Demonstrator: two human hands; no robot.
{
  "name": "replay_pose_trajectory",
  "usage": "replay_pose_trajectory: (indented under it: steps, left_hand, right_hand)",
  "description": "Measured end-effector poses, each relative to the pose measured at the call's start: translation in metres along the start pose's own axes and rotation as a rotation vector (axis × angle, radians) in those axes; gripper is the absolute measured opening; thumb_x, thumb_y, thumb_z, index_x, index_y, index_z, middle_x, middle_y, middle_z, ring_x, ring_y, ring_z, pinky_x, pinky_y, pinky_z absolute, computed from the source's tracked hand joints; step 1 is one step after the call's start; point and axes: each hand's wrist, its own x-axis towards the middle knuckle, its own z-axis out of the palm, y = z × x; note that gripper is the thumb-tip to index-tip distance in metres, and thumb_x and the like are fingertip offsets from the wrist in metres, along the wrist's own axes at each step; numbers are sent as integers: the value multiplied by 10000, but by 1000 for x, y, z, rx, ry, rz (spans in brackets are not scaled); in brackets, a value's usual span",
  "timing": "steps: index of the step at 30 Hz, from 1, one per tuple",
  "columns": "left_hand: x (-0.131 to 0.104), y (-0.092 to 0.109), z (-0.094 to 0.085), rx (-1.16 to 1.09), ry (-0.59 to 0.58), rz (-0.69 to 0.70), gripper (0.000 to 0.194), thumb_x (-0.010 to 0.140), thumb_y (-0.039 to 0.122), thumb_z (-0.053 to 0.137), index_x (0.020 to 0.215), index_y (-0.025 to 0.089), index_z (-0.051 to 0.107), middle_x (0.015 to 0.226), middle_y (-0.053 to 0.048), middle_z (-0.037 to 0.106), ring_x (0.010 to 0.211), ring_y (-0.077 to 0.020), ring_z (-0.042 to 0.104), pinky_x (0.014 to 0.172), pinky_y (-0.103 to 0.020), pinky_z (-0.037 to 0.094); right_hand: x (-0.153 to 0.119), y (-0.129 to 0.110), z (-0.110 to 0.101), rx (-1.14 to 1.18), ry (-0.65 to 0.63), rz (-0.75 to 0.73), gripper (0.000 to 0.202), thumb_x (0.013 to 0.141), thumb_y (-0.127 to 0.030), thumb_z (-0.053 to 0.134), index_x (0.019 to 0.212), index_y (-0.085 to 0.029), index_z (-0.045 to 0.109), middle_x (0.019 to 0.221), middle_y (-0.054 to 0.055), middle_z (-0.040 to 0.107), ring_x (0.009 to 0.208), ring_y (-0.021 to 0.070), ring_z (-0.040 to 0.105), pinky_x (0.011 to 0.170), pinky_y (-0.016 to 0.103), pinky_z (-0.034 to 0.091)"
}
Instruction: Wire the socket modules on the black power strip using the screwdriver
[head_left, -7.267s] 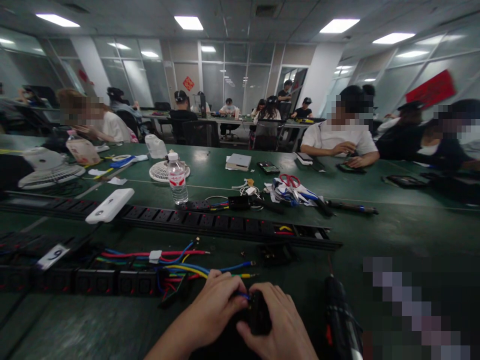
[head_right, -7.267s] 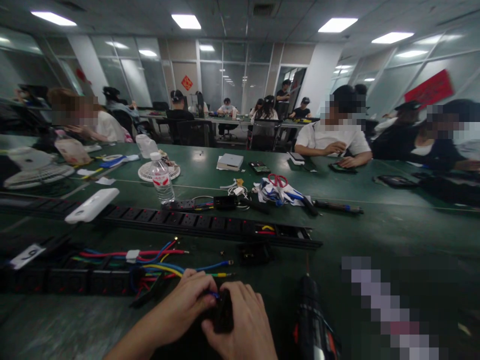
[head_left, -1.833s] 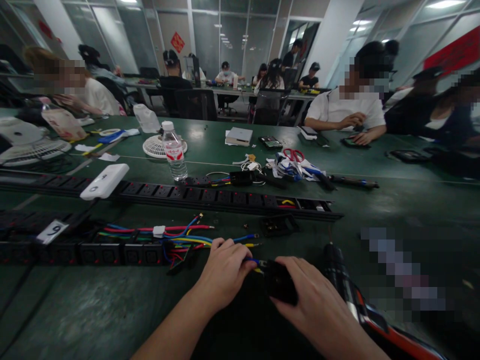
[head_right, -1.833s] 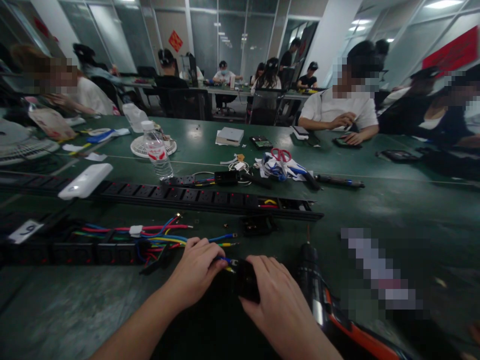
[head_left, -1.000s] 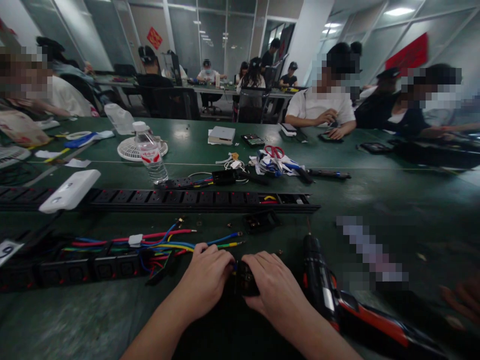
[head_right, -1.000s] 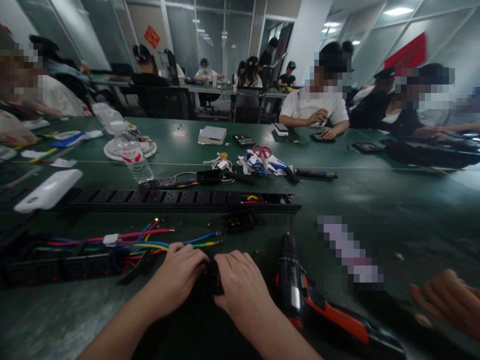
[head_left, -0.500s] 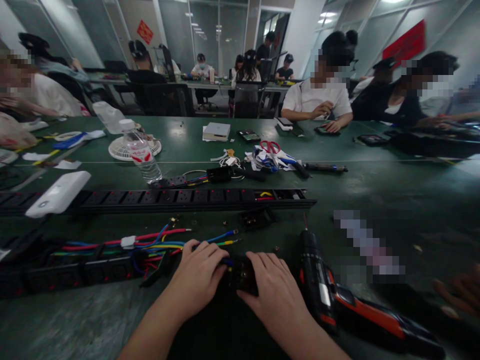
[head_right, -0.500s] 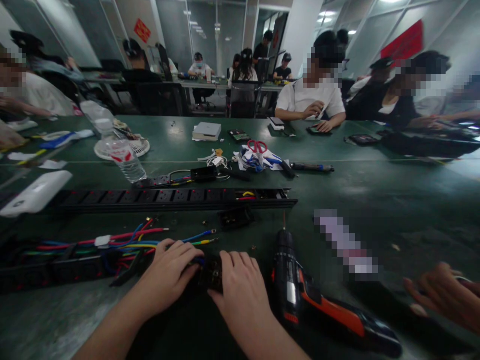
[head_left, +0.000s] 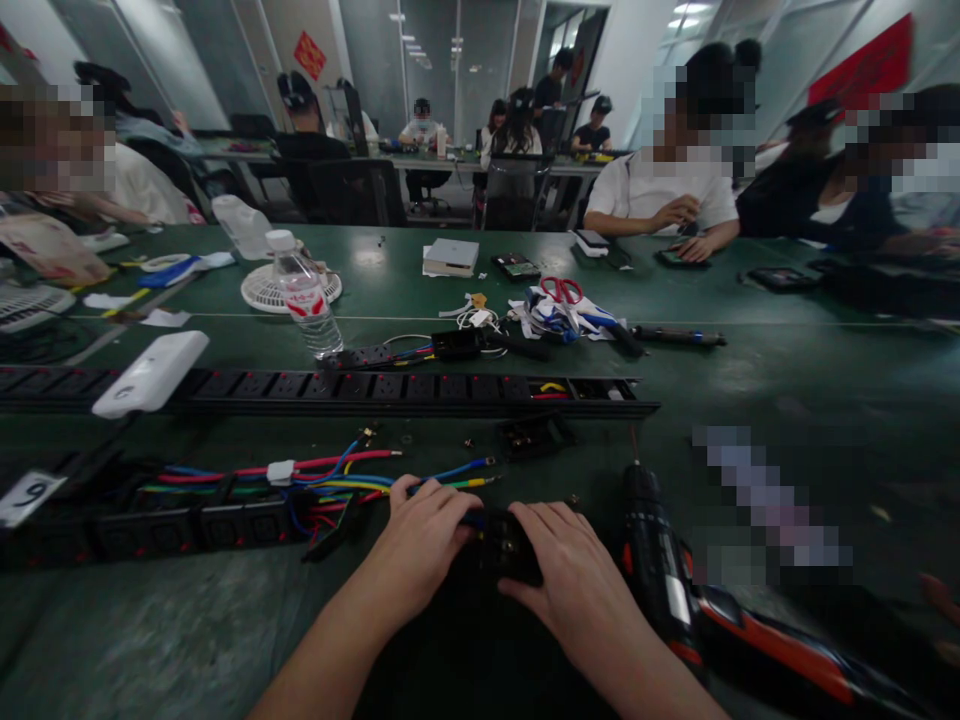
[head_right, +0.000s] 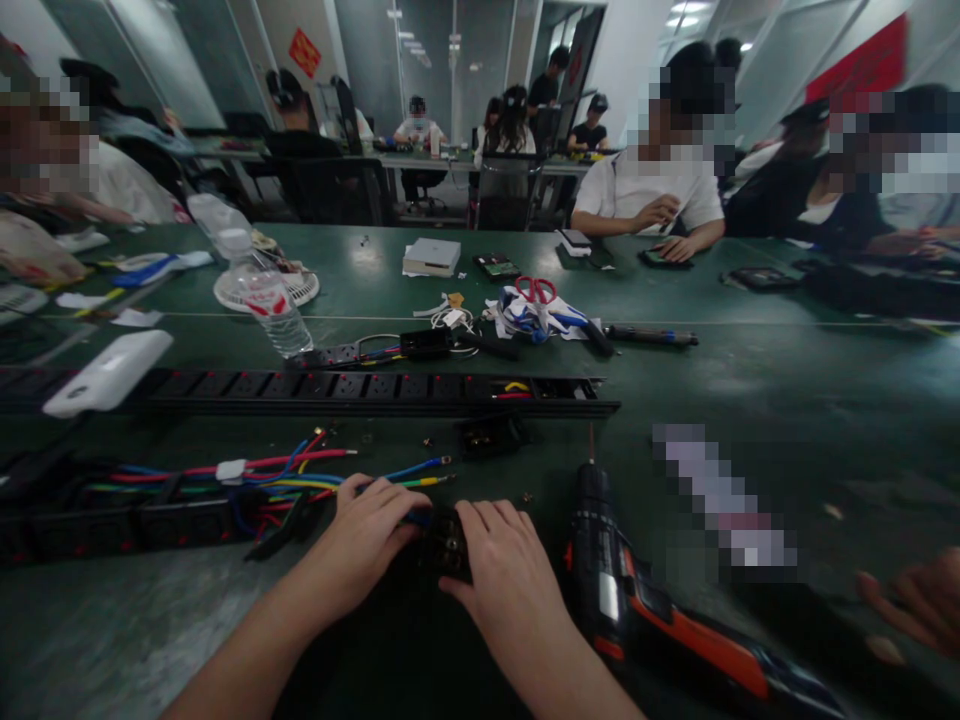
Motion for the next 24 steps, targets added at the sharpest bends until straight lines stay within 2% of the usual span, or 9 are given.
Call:
replay_pose_trajectory:
  steps: [5, 11, 20, 22, 24]
  left_hand:
    - [1, 2, 2, 6, -1, -24, 250, 913, 104, 537, 1074, 277, 618, 1056, 11, 696, 1021, -215, 575, 998, -473, 218]
    - [0, 7, -6, 2, -10, -13, 243, 906, 127, 530, 1064, 278, 635, 1047, -5, 691, 1001, -219, 572, 951, -453, 265]
    - [0, 10, -3, -5, 10, -49, 246, 853, 120, 562, 1026, 278, 638, 1029, -5, 694, 1001, -232, 574, 990, -482, 258]
    - [0, 9, -2, 2, 17, -59, 239, 852, 126, 569, 1025, 276, 638, 1044, -10, 697, 1003, -233, 582, 992, -479, 268]
    - [-1, 9, -3, -6, 14, -56, 255, 850, 135, 580, 1054, 281, 627, 1077, -4, 695, 1020, -230, 590, 998, -473, 274]
  right_hand:
    - [-3, -3, 8, -29, 63, 31, 702, 575, -115, 923, 1179, -138, 566, 1121, 89, 584, 1015, 278, 537, 879, 480, 471]
    - [-6, -6, 12, -52, 117, 35, 741, 543, -138, 946, 1175, -127, 561, 1097, 91, 587, 989, 276, 542, 842, 476, 488]
    - [-5, -8, 18, -57, 116, 30, 745, 524, -180, 958, 1161, -113, 579, 1060, 104, 603, 948, 281, 561, 847, 480, 504]
    - [-7, -9, 13, -53, 120, 12, 844, 499, -233, 975, 1214, -105, 546, 1120, 117, 587, 1009, 295, 547, 888, 478, 503]
    - [-15, -4, 0, -55, 137, -28, 1057, 450, -343, 993, 1325, -105, 450, 1258, 139, 520, 1157, 327, 477, 957, 480, 486]
